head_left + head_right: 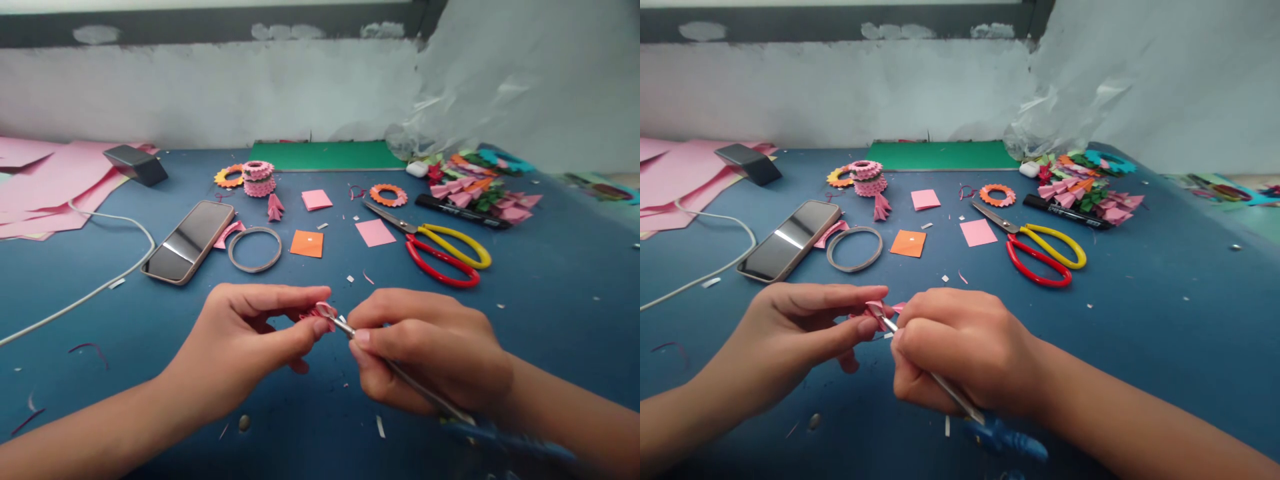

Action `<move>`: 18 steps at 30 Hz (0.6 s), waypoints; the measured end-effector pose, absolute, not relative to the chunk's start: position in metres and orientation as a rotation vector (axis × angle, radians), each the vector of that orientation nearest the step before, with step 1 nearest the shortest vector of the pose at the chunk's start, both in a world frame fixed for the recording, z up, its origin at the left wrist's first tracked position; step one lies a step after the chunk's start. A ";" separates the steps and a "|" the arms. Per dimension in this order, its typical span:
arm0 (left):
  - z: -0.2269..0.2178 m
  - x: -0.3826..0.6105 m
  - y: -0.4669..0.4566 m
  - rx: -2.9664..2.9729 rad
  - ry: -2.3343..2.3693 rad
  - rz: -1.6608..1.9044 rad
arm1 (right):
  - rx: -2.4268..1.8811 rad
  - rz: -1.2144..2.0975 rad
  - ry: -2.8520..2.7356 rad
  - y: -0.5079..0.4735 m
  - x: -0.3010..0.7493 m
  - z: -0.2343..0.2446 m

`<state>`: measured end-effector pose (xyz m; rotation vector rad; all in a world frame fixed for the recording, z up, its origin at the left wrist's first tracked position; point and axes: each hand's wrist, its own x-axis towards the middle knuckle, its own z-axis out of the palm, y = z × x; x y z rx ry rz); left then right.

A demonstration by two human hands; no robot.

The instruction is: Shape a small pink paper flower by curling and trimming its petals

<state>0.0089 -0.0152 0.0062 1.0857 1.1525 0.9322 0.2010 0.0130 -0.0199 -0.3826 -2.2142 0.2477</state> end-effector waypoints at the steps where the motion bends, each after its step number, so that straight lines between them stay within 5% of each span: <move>1: 0.006 0.009 -0.015 1.083 1.151 0.930 | -0.382 0.215 -2.225 0.013 0.201 -0.020; 18: 0.000 0.007 -0.014 1.018 1.115 0.940 | -0.404 -0.012 -2.287 0.008 0.204 -0.017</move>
